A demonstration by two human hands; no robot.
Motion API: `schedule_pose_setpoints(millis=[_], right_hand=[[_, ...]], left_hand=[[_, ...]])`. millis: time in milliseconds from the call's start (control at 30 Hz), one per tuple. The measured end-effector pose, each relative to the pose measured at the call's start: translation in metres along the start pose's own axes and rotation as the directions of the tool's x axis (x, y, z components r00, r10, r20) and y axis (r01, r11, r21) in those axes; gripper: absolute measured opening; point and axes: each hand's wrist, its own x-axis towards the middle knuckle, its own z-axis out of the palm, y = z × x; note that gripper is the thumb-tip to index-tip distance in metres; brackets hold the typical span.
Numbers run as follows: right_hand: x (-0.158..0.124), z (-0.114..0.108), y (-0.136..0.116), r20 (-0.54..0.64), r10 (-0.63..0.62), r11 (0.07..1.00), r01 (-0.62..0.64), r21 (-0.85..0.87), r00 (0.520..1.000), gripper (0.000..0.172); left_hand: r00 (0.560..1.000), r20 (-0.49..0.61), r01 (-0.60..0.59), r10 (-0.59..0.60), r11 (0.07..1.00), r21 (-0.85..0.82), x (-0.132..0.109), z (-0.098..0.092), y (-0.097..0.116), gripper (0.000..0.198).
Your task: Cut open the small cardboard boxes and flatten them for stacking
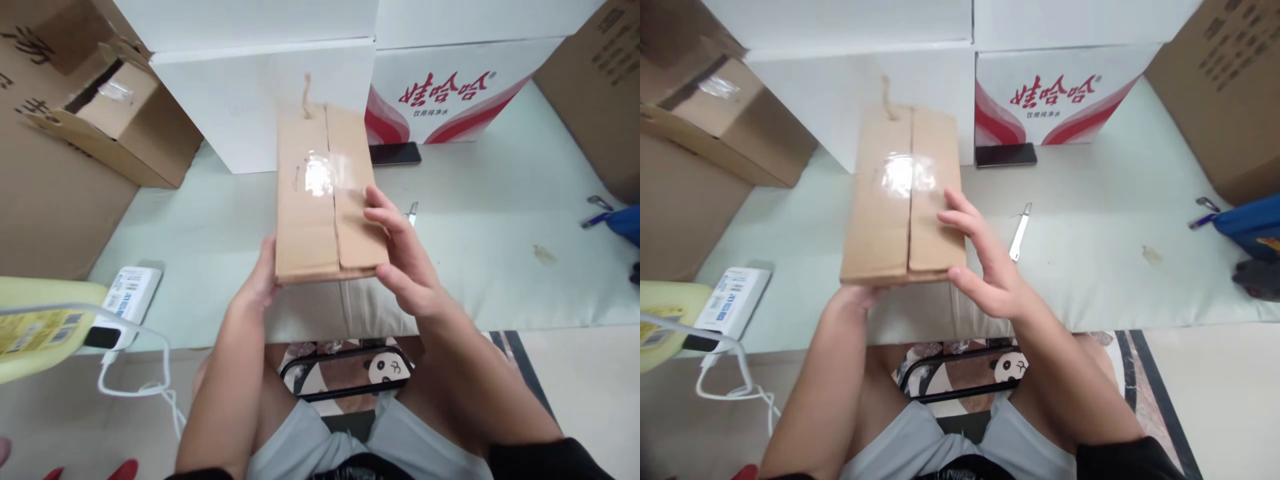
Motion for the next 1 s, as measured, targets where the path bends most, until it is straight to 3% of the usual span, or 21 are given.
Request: schedule_pose_setpoints(millis=[100, 200, 267, 300, 333, 367, 400, 433, 467, 500, 533, 600, 667, 700, 767, 833, 867, 933, 1000], right_hand=[[0.003, -0.006, 0.003, -0.074, 0.022, 0.996, -0.028, -0.080, 0.997, 0.045], [0.004, -0.009, 0.009, -0.089, 0.030, 0.993, -0.040, -0.109, 0.996, 0.032], [0.004, -0.010, 0.012, -0.082, 0.042, 0.989, -0.053, -0.135, 0.996, 0.026], [0.004, -0.010, 0.012, -0.082, 0.046, 0.987, -0.058, -0.148, 0.996, 0.024], [0.004, -0.009, 0.012, -0.083, 0.048, 0.985, -0.061, -0.159, 0.995, 0.023], [0.004, -0.009, 0.011, -0.079, 0.046, 0.984, -0.059, -0.168, 0.996, 0.021], [0.004, -0.008, 0.011, -0.067, 0.043, 0.983, -0.054, -0.175, 0.997, 0.021], [0.004, -0.008, 0.010, -0.044, 0.038, 0.983, -0.045, -0.178, 0.998, 0.021], [0.004, -0.007, 0.010, -0.019, 0.034, 0.984, -0.036, -0.174, 0.999, 0.022], [0.004, -0.007, 0.011, 0.003, 0.036, 0.987, -0.035, -0.159, 0.999, 0.026], [0.004, -0.006, 0.013, 0.012, 0.050, 0.989, -0.048, -0.137, 0.999, 0.031], [0.004, -0.008, 0.019, -0.055, 0.141, 0.980, -0.147, -0.133, 0.988, 0.040], [0.006, -0.014, 0.028, -0.231, 0.312, 0.888, -0.369, -0.274, 0.922, 0.044], [0.007, -0.018, 0.033, -0.330, 0.396, 0.776, -0.504, -0.380, 0.857, 0.047], [0.008, -0.026, 0.040, -0.459, 0.538, 0.454, -0.702, -0.549, 0.707, 0.057], [0.008, -0.033, 0.046, -0.454, 0.668, 0.212, -0.736, -0.644, 0.589, 0.072], [0.007, -0.035, 0.048, -0.424, 0.716, 0.158, -0.720, -0.675, 0.555, 0.075], [0.006, -0.036, 0.051, -0.364, 0.752, 0.145, -0.676, -0.723, 0.550, 0.073], [0.006, -0.035, 0.053, -0.327, 0.740, 0.194, -0.652, -0.733, 0.587, 0.068]], left_hand=[[0.973, 0.147, 0.167, -0.180, 0.981, 0.098, -0.005, 0.010, -0.004, 0.059], [0.967, 0.120, 0.152, -0.227, 0.883, 0.445, -0.005, 0.003, -0.003, 0.051], [0.995, -0.036, 0.097, -0.094, 0.803, 0.588, -0.003, -0.004, 0.000, 0.046], [0.989, -0.131, 0.028, 0.065, 0.797, 0.603, -0.004, -0.007, 0.002, 0.043], [0.941, -0.209, -0.092, 0.265, 0.796, 0.598, -0.005, -0.007, 0.003, 0.042], [0.846, -0.248, -0.254, 0.471, 0.767, 0.590, -0.007, -0.006, 0.005, 0.042], [0.724, -0.235, -0.425, 0.648, 0.688, 0.588, -0.009, -0.004, 0.006, 0.043], [0.604, -0.166, -0.573, 0.780, 0.569, 0.590, -0.012, 0.000, 0.008, 0.045], [0.513, -0.054, -0.676, 0.857, 0.441, 0.590, -0.014, 0.003, 0.009, 0.046], [0.459, 0.070, -0.736, 0.886, 0.335, 0.588, -0.016, 0.007, 0.009, 0.046], [0.435, 0.170, -0.764, 0.884, 0.263, 0.589, -0.018, 0.011, 0.009, 0.044], [0.434, 0.267, -0.774, 0.860, 0.205, 0.599, -0.019, 0.015, 0.009, 0.043], [0.437, 0.269, -0.775, 0.858, 0.207, 0.597, -0.019, 0.016, 0.008, 0.044], [0.433, 0.262, -0.780, 0.863, 0.212, 0.589, -0.019, 0.016, 0.007, 0.043], [0.426, 0.256, -0.789, 0.868, 0.217, 0.575, -0.019, 0.014, 0.006, 0.042], [0.424, 0.255, -0.791, 0.869, 0.219, 0.572, -0.019, 0.012, 0.005, 0.042], [0.421, 0.254, -0.792, 0.871, 0.217, 0.570, -0.018, 0.012, 0.004, 0.042], [0.405, 0.252, -0.803, 0.879, 0.210, 0.558, -0.018, 0.012, 0.004, 0.041], [0.392, 0.248, -0.812, 0.886, 0.206, 0.546, -0.017, 0.013, 0.004, 0.039]])
